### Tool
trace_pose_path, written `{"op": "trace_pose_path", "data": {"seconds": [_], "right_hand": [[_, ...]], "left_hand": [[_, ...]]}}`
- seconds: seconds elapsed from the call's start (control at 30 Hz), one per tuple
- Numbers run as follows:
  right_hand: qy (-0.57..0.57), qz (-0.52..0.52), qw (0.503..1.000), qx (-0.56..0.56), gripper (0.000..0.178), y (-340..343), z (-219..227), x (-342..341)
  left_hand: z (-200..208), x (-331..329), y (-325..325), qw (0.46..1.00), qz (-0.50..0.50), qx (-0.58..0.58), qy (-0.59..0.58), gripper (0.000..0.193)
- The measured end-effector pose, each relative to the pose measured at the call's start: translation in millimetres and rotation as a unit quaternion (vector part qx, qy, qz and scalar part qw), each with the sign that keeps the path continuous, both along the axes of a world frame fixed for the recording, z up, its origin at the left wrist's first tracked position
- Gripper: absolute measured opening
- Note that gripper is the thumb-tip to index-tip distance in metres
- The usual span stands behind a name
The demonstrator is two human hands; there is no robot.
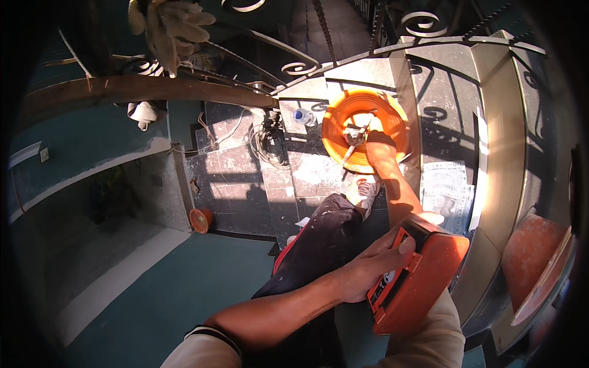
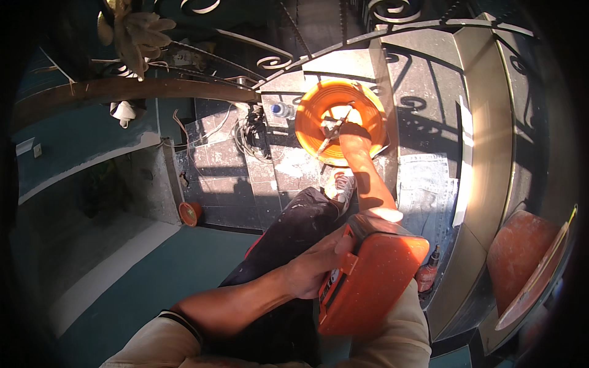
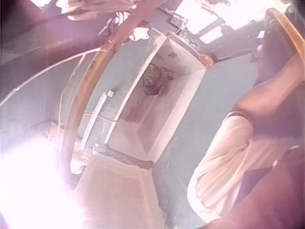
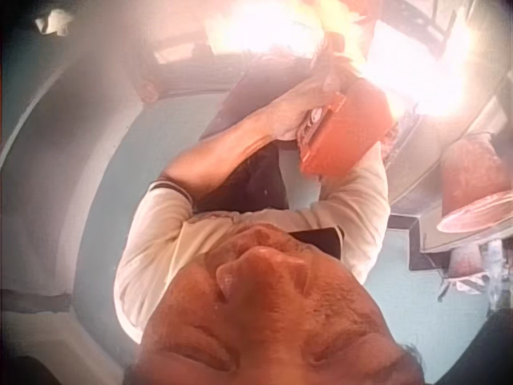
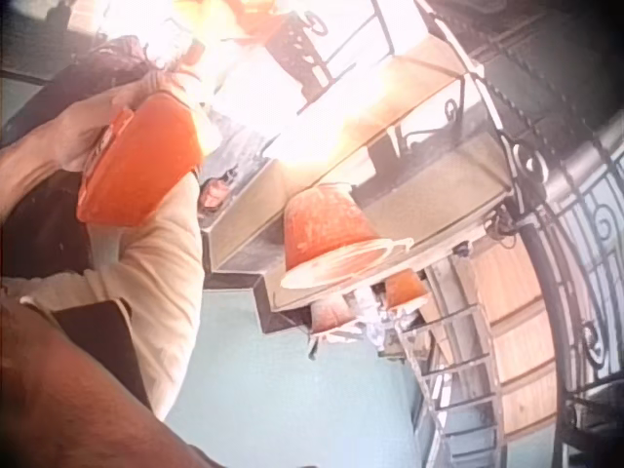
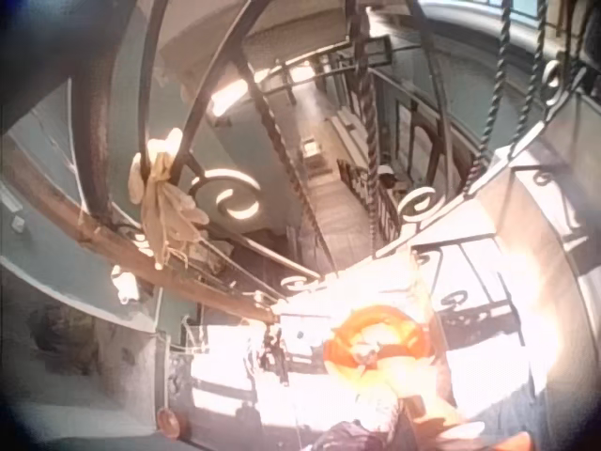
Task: The person scoops a white powder from a pink bucket into a white bowl using a small white scoop. They then use their hand to mix the powder inside the bowl. Finally, they place the bowl on the stairs and handle a red power drill and a small red box.
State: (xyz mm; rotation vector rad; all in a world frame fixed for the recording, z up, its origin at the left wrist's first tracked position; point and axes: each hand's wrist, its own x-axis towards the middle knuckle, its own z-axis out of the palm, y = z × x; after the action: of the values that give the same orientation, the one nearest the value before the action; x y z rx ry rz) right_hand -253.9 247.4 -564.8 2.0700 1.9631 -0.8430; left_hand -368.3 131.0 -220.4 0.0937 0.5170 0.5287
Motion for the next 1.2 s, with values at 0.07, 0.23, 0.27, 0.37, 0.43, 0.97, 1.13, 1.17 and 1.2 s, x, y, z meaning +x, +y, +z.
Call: {"op": "trace_pose_path", "data": {"seconds": [0.07, 0.23, 0.27, 0.37, 0.43, 0.97, 1.13, 1.17, 1.2], "right_hand": [[0.152, -0.097, 0.983, 0.03, 0.029, -25.1, 66.6, 33.2], [0.517, -0.427, 0.738, 0.079, 0.023, -126.0, 275.7, 112.3], [0.492, -0.461, 0.734, 0.081, 0.019, -146.8, 316.4, 125.6], [0.485, -0.381, 0.743, 0.259, 0.017, -189.8, 393.7, 127.2], [0.43, -0.278, 0.803, 0.305, 0.015, -205.4, 422.3, 128.1], [0.399, -0.307, 0.848, 0.167, 0.01, -282.3, 498.6, 150.8], [0.246, -0.15, 0.935, 0.209, 0.019, -272.0, 523.9, 173.5], [0.234, -0.139, 0.94, 0.206, 0.021, -269.9, 526.2, 174.6], [0.231, -0.121, 0.941, 0.214, 0.023, -268.3, 529.1, 175.3]], "left_hand": [[1.2, 2.9, -3.9, 0.998, 0.026, 0.01, -0.047, 0.093], [9.5, 13.9, -9.1, 0.997, -0.055, 0.048, -0.028, 0.112], [10.3, 17.1, -10.6, 0.996, -0.066, 0.056, -0.034, 0.113], [10.5, 29.4, -22.5, 0.987, -0.1, 0.126, 0.025, 0.113], [8.7, 39.8, -33.4, 0.979, -0.115, 0.162, 0.051, 0.109], [14.5, 66.8, -75.5, 0.941, -0.197, 0.262, 0.079, 0.112], [21.1, 66.7, -72.5, 0.934, -0.196, 0.282, 0.101, 0.123], [22.1, 66.9, -72.5, 0.932, -0.194, 0.29, 0.097, 0.122], [22.5, 67.1, -72.1, 0.931, -0.193, 0.297, 0.093, 0.12]]}}
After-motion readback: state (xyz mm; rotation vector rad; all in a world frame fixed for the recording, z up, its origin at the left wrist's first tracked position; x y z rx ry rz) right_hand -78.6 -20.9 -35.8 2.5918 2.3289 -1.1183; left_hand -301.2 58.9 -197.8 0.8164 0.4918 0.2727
